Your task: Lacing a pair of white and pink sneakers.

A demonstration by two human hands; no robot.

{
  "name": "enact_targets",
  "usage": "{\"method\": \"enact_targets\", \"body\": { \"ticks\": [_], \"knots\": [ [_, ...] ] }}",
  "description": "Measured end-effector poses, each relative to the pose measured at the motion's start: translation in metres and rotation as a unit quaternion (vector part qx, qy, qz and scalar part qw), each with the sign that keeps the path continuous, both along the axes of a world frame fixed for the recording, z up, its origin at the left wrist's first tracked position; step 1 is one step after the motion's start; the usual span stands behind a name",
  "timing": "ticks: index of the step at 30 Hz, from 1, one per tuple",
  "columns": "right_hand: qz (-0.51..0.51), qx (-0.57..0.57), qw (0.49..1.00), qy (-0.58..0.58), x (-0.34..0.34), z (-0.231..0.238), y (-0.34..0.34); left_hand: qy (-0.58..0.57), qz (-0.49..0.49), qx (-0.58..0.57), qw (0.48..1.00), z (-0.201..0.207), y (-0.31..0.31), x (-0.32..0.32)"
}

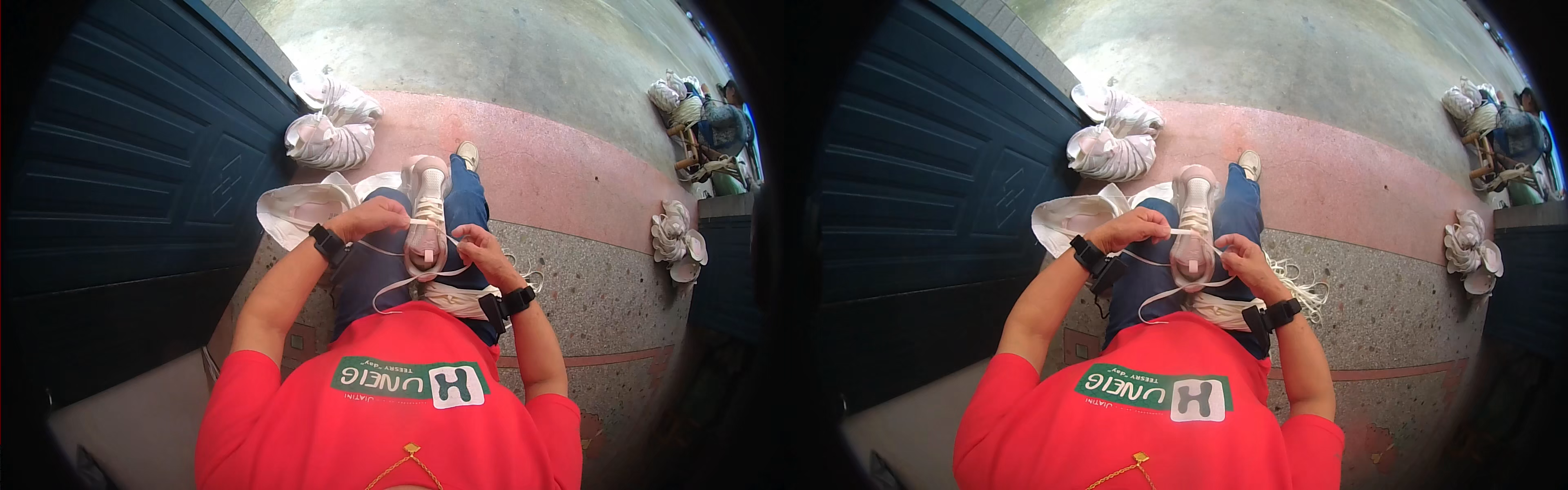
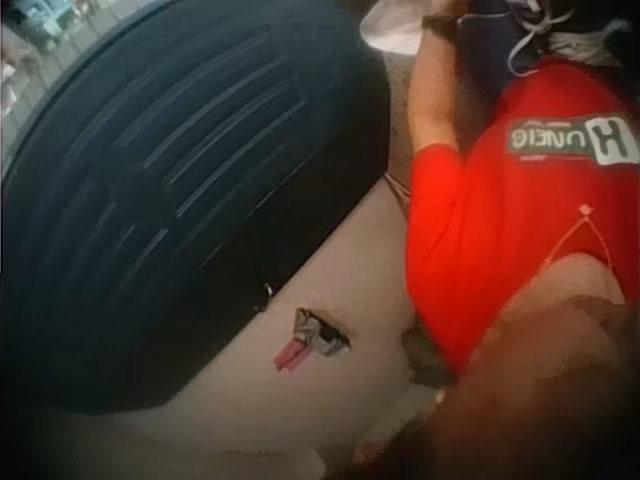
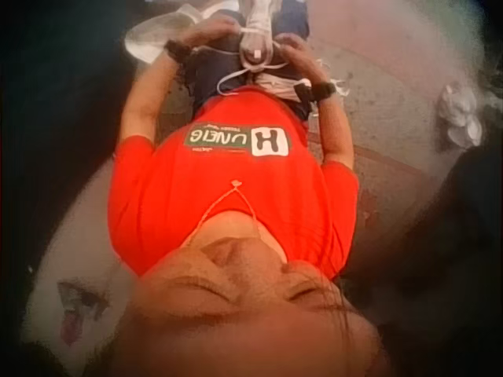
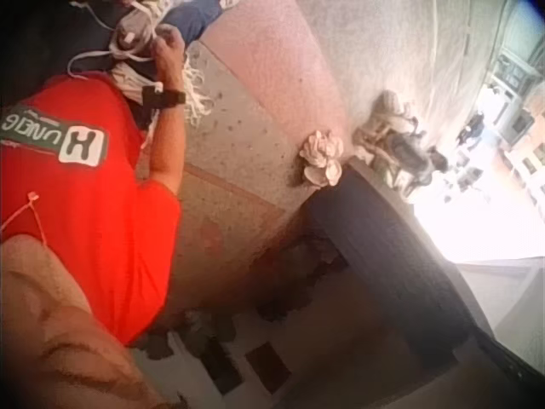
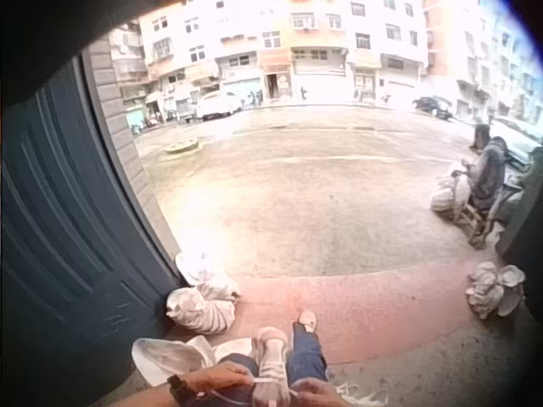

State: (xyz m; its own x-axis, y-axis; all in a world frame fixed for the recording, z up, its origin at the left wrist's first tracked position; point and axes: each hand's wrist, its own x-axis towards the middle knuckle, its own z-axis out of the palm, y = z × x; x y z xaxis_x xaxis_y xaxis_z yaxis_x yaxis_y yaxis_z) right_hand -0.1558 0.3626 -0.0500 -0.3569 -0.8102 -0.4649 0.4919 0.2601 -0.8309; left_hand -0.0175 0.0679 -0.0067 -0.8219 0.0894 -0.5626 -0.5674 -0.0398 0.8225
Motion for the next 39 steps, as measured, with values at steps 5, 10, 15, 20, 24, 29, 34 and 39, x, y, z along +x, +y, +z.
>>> {"method": "enact_targets", "body": {
  "ticks": [5,10,15,20,24,29,34,39],
  "knots": [
    [0.012,0.016,1.000,0.002,-0.005,-0.009,-0.002,-0.026,0.007,0.061,0.998,-0.003,-0.010,0.003],
    [0.005,0.060,0.985,0.164,-0.004,-0.009,0.002,0.035,0.004,-0.086,0.996,0.007,0.004,-0.001],
    [0.032,0.167,0.929,0.330,-0.036,0.032,0.041,0.097,0.019,-0.363,0.926,0.034,0.005,0.018],
    [0.028,0.177,0.895,0.408,-0.067,0.016,0.083,0.144,0.132,-0.379,0.904,0.080,0.012,0.018],
    [-0.009,0.106,0.787,0.608,-0.046,0.023,0.043,0.117,0.197,-0.149,0.962,0.119,0.016,0.011],
    [0.085,0.073,0.781,0.615,0.010,0.020,-0.029,0.072,0.322,-0.002,0.944,0.109,0.015,0.018],
    [0.090,0.079,0.848,0.516,0.002,0.020,-0.015,0.080,0.276,-0.442,0.849,-0.034,0.000,0.073],
    [-0.002,0.073,0.946,0.317,-0.037,0.083,0.022,0.263,0.108,-0.636,0.717,-0.002,0.037,0.053]
  ]
}}
